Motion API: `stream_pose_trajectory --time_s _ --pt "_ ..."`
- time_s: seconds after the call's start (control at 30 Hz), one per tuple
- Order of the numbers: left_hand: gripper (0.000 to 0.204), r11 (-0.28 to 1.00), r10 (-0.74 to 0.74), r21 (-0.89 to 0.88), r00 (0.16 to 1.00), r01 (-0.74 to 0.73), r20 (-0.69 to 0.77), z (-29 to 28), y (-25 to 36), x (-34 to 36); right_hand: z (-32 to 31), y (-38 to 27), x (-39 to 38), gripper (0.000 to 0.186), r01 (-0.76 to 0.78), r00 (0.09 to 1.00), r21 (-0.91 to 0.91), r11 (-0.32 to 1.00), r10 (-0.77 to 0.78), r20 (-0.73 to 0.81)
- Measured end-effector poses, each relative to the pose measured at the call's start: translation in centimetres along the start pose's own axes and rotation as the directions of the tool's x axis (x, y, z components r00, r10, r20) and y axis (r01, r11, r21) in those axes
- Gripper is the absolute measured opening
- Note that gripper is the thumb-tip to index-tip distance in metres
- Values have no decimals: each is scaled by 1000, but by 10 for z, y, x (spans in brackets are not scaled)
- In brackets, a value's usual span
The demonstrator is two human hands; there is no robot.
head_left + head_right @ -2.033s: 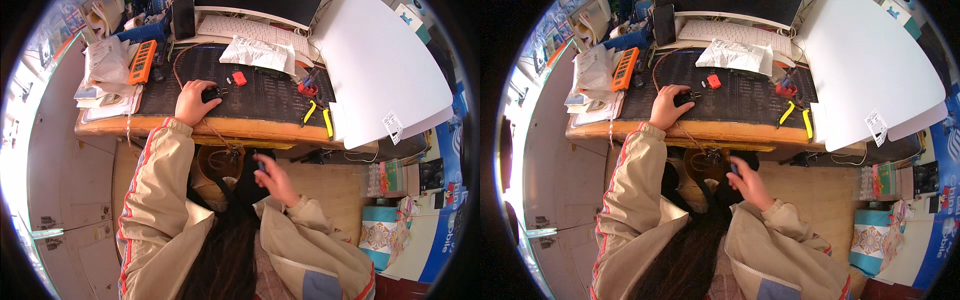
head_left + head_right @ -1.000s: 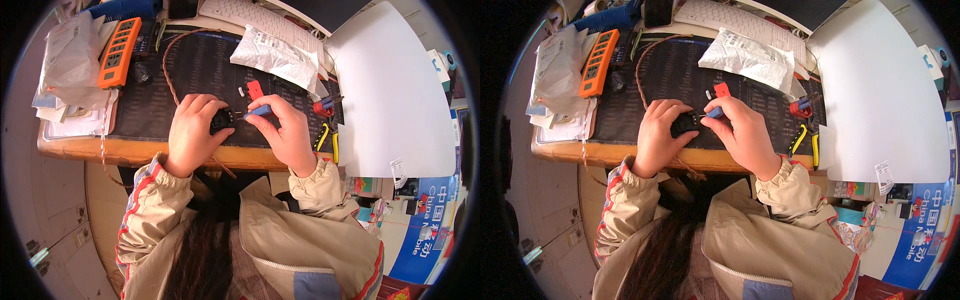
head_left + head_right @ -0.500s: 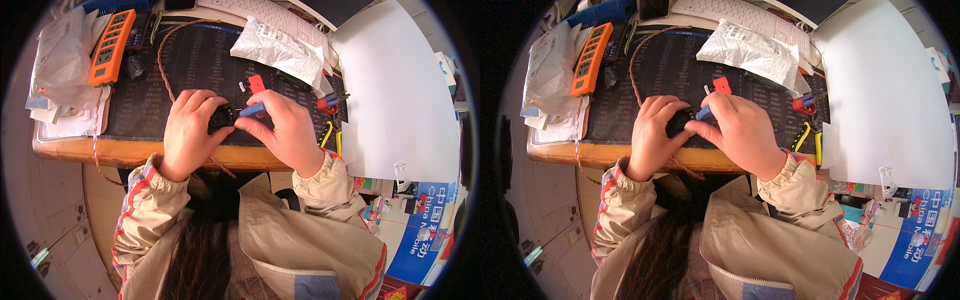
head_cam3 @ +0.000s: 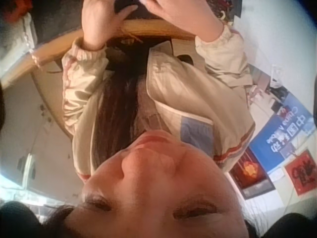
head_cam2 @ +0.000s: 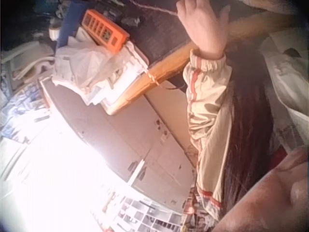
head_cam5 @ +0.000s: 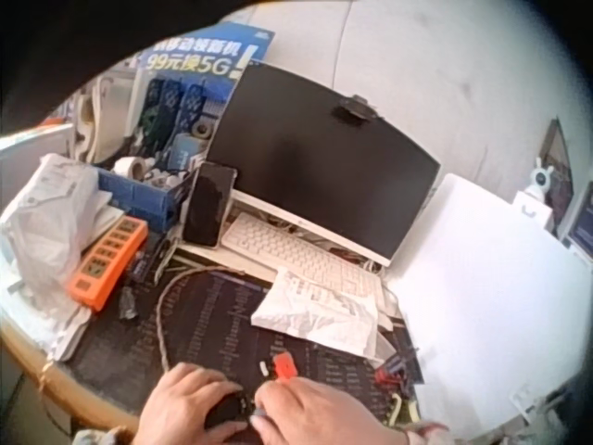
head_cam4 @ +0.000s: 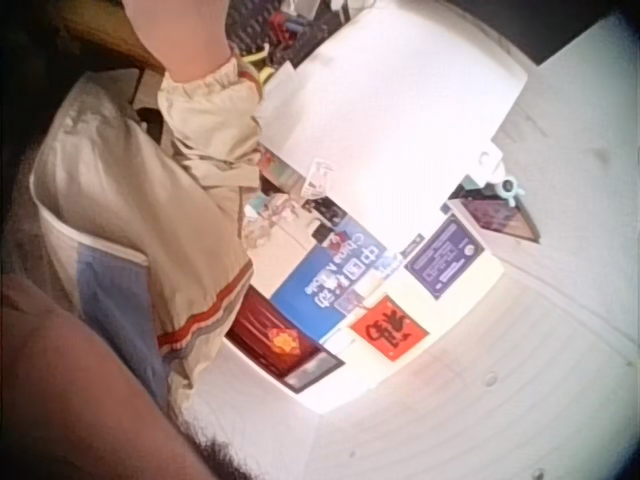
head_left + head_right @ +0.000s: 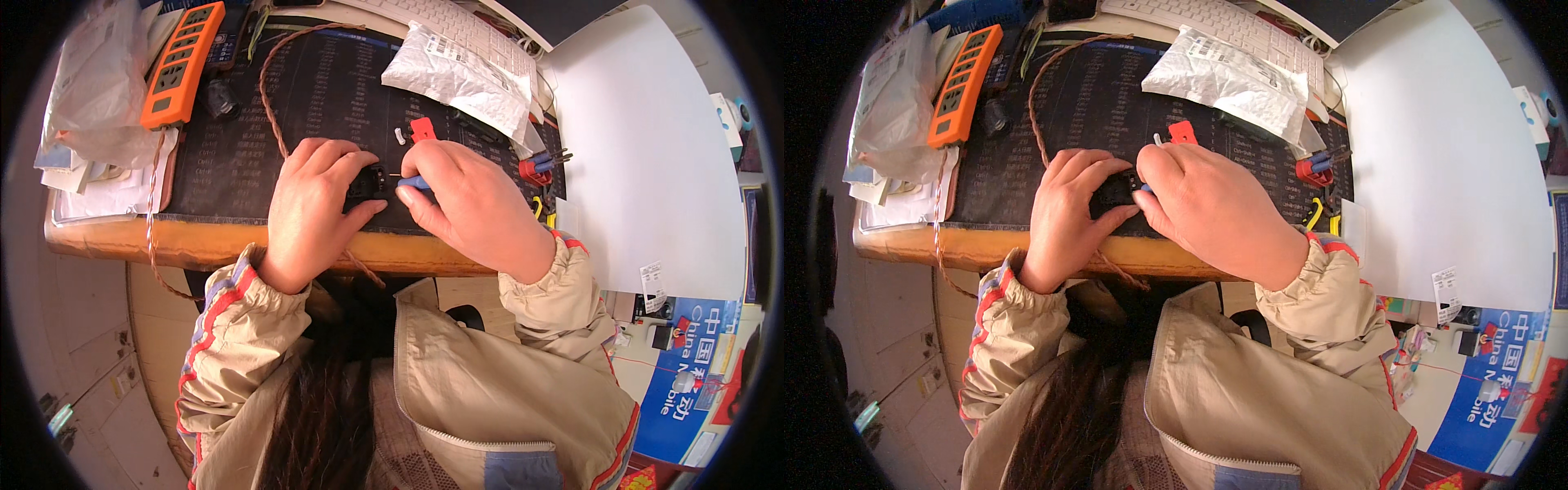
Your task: The person disassembles a black electrical plug, strips the ends of a braided cord, and inserts the wires into the plug terminals. They use a screwdriver to tighten the terminal screws and reassemble the plug housing.
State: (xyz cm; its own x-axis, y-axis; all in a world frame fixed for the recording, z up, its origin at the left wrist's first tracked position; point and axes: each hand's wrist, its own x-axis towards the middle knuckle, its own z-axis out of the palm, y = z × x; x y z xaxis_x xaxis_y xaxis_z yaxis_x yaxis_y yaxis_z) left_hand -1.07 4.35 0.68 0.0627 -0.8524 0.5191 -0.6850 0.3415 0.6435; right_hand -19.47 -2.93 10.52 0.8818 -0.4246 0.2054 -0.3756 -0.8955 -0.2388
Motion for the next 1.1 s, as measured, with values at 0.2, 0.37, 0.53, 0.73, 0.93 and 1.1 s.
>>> stream_pose_trajectory --time_s 0.2,0.37,0.53,0.73,0.93,1.1 --pt "48 1000 12 -16 1000 -12 -5 0 -1 0 -1 -2 6 24 -78 996 124 989 71 61" --pt "49 1000 5 -30 1000 -6 -27 1 -2 -3 -7 -1 9 29 -2 999 111 994 -4 50" --pt "57 999 -38 -28 999 38 9 -6 4 -1 -9 -7 11 28 -246 959 119 962 225 171" --pt "53 982 -122 115 972 147 -201 -29 14 -41 -13 -11 13 29 -320 934 93 943 298 197" --pt "34 990 74 132 984 -52 -163 -29 -1 -63 -18 -17 22 30 -409 890 90 908 375 260" --pt "37 986 87 149 993 -75 -75 -20 2 -67 -23 -26 28 37 -469 846 39 882 437 305"
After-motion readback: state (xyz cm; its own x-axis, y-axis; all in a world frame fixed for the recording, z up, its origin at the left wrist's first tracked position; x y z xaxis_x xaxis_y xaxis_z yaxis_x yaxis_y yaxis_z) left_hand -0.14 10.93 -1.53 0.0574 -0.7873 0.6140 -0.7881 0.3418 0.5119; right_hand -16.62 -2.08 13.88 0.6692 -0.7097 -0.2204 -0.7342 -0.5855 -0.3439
